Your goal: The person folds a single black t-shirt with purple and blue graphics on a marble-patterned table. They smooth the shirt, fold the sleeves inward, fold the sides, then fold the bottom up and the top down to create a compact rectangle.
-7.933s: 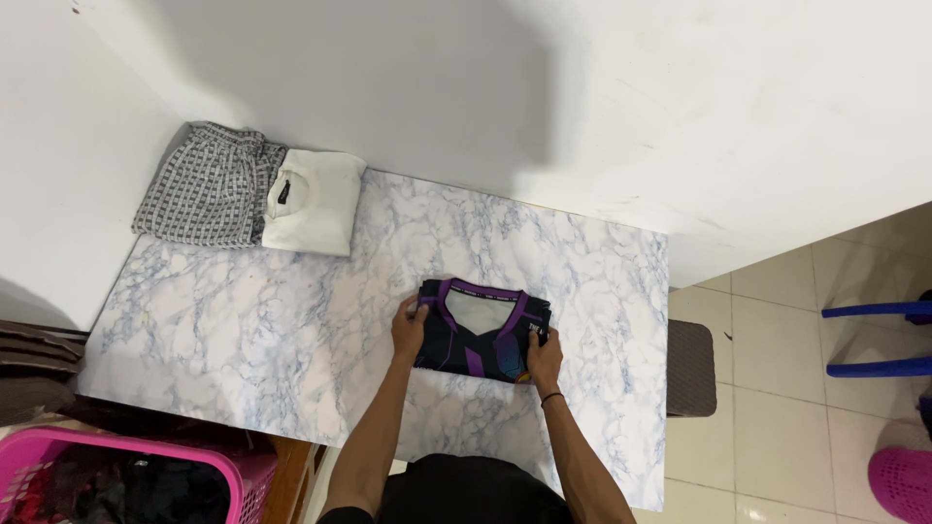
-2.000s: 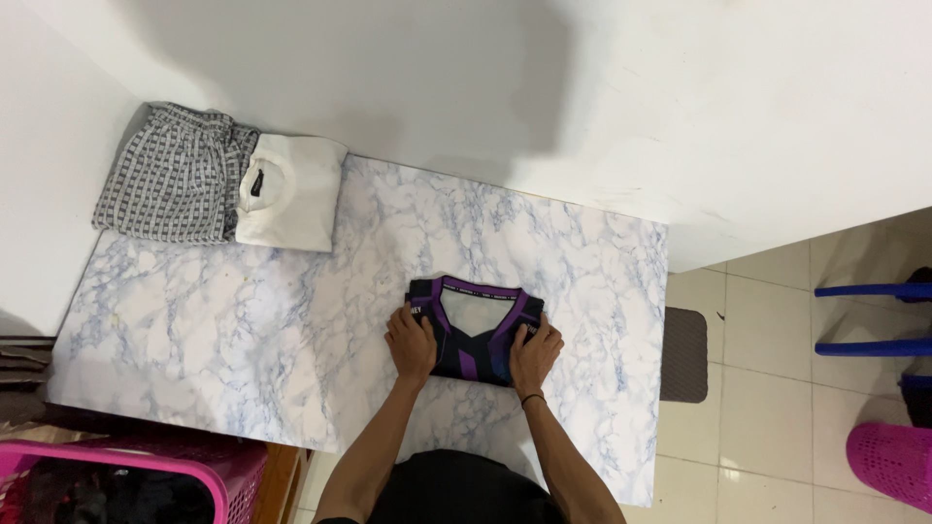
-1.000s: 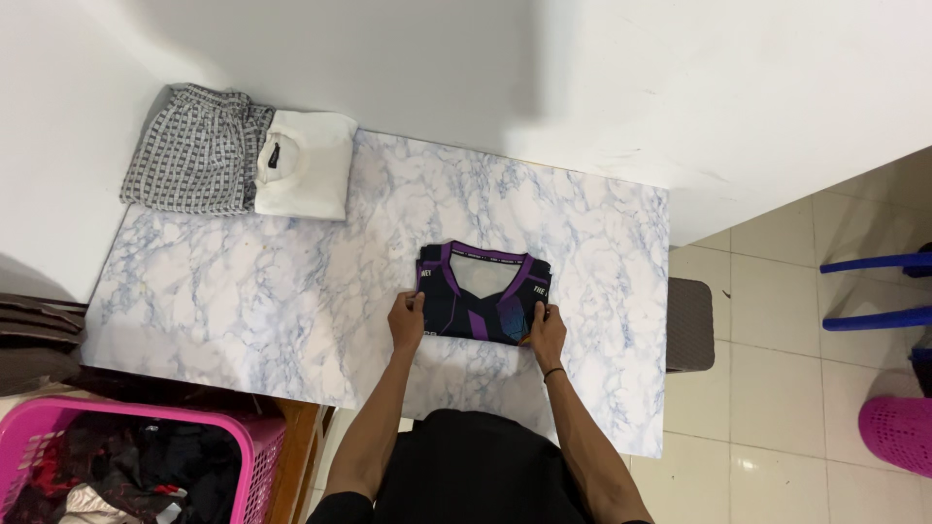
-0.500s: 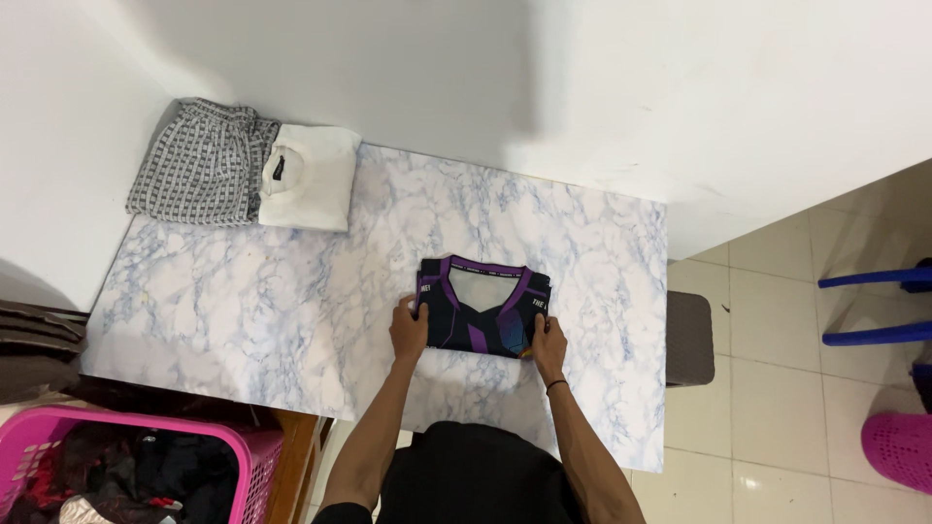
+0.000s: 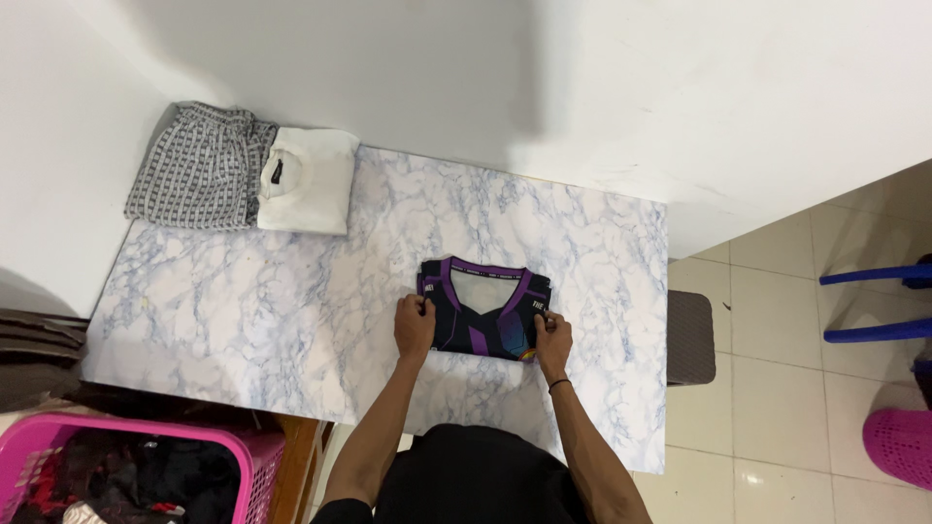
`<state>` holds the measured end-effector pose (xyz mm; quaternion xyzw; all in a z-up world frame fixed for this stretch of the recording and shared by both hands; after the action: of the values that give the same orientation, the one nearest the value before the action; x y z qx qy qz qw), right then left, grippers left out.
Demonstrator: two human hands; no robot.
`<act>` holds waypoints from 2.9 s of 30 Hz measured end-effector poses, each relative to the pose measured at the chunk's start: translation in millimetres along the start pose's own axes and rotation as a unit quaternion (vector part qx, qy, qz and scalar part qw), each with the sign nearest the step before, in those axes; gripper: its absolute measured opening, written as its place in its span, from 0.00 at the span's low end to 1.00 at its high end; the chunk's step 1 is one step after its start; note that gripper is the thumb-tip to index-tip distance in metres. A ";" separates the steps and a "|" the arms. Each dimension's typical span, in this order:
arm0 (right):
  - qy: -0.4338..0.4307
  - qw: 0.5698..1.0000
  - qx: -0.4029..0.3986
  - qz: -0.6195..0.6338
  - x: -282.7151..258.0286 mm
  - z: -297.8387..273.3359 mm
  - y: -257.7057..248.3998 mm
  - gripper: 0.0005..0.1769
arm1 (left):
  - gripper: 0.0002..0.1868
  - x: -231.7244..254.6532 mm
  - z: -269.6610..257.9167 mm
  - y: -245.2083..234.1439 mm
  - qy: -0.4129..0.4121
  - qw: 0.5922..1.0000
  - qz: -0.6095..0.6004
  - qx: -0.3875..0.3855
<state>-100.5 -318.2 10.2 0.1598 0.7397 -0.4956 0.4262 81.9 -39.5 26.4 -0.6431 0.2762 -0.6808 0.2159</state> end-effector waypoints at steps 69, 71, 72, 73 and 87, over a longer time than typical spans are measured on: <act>0.061 0.991 -0.061 -0.103 9.2 -13.6 3.4 0.21 | 0.20 -68.6 -10.6 4.8 -0.103 0.979 -0.127 -0.123; 0.060 0.990 -0.051 -0.116 9.9 -13.8 3.5 0.21 | 0.19 -72.0 -15.5 3.4 -0.117 0.978 -0.137 -0.110; 0.051 0.991 -0.045 -0.113 9.2 -13.8 5.0 0.20 | 0.19 -72.7 -15.8 2.7 -0.108 0.982 -0.118 -0.101; 0.042 0.992 -0.039 -0.111 7.6 -12.0 5.6 0.20 | 0.19 -72.4 -14.0 2.5 -0.100 0.986 -0.101 -0.092; 0.115 0.988 -0.001 -0.107 15.7 -12.3 3.9 0.20 | 0.17 -31.6 3.6 4.8 -0.168 0.981 0.034 -0.087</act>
<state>-113.0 -308.7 -2.7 0.1348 0.7972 -0.5159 0.2831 87.6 -23.0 -0.5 -0.7549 0.3160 -0.5288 0.2252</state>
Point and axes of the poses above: each hand's wrist, its own z-axis towards the middle knuckle, its own y-axis out of the palm, x = y × z, the point moved 6 cm from there along z, towards the middle knuckle, and after that the axes turned 3 degrees about y, right-handed, at the moved point
